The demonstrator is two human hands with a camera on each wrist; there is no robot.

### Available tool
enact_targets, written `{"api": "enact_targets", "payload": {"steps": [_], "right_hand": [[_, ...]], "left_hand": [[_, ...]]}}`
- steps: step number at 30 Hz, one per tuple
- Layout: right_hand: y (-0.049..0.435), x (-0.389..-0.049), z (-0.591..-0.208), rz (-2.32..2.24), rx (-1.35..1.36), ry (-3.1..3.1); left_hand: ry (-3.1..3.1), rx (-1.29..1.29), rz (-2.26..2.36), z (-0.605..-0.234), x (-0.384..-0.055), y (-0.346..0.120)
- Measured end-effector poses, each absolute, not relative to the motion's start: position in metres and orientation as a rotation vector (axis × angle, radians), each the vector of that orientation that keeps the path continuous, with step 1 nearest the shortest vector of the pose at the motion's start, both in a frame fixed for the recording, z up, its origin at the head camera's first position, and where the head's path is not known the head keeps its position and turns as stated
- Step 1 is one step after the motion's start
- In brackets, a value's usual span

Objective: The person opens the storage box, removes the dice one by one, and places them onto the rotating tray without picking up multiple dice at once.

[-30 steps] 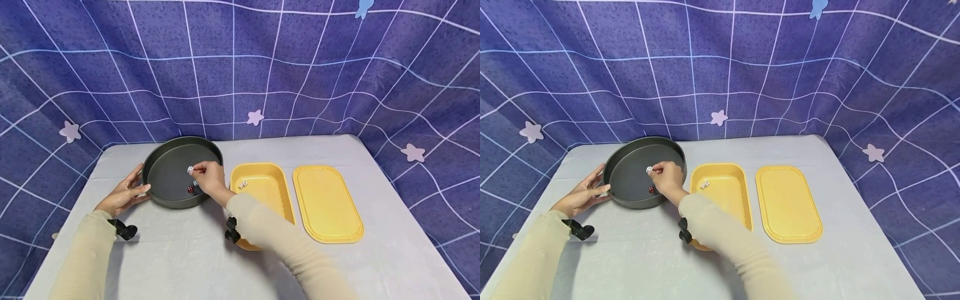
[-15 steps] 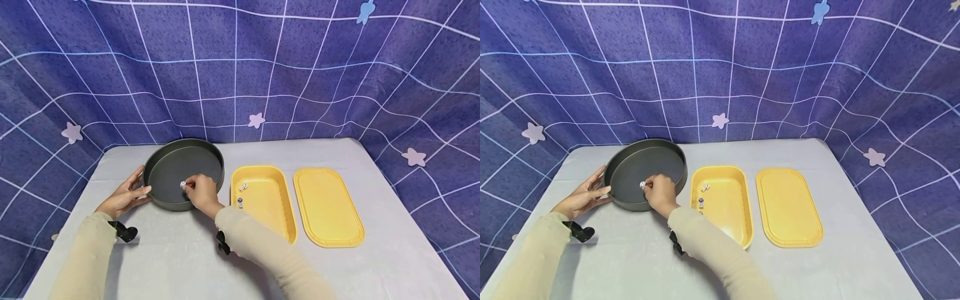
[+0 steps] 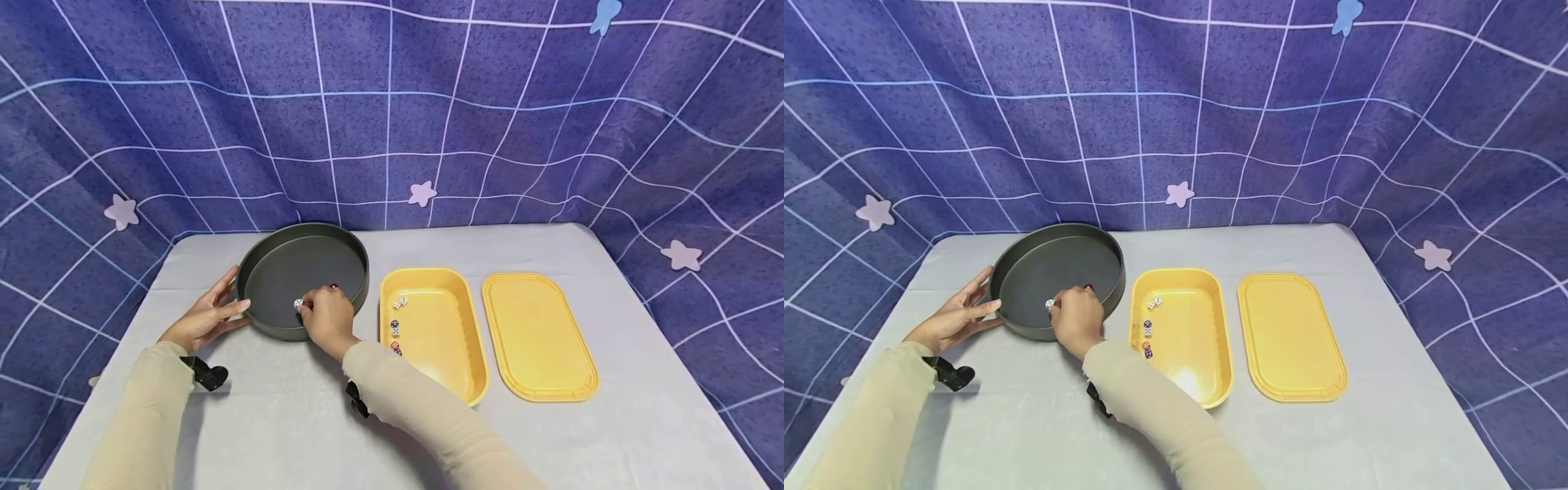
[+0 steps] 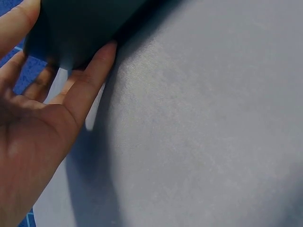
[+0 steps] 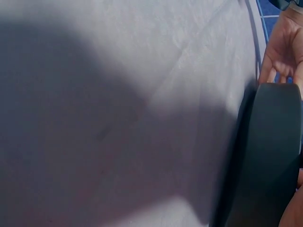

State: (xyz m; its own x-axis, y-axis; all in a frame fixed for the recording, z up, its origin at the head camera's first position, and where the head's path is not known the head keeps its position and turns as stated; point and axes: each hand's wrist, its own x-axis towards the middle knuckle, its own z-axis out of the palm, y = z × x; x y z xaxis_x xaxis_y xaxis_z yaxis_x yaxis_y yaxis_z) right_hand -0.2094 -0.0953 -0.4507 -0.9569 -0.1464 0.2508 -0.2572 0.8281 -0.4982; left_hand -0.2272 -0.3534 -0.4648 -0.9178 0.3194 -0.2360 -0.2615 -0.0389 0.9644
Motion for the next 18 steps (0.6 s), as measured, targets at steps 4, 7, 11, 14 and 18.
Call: {"api": "enact_targets", "payload": {"steps": [4,7,11,14,18], "right_hand": [[-0.098,-0.2089,-0.4523,0.785,0.288,-2.821],[-0.0988,-0.2087,-0.4535,0.779,0.277,-2.804],[-0.099,-0.2078,-0.454,0.769,0.288,-2.801],[-0.0964,-0.2073,-0.4521,0.762,0.314,-2.819],[-0.09,-0.209,-0.447,0.832,0.375,-2.837]], "left_hand": [[1.843,0.059,2.024,-0.4657,-0.2273,-0.3535],[1.847,0.066,2.027,-0.4657,-0.2276,-0.3532],[1.861,0.066,2.02,-0.466,-0.2272,-0.353],[1.867,0.064,2.014,-0.4663,-0.2267,-0.3524],[1.867,0.061,2.017,-0.4668,-0.2263,-0.353]]}}
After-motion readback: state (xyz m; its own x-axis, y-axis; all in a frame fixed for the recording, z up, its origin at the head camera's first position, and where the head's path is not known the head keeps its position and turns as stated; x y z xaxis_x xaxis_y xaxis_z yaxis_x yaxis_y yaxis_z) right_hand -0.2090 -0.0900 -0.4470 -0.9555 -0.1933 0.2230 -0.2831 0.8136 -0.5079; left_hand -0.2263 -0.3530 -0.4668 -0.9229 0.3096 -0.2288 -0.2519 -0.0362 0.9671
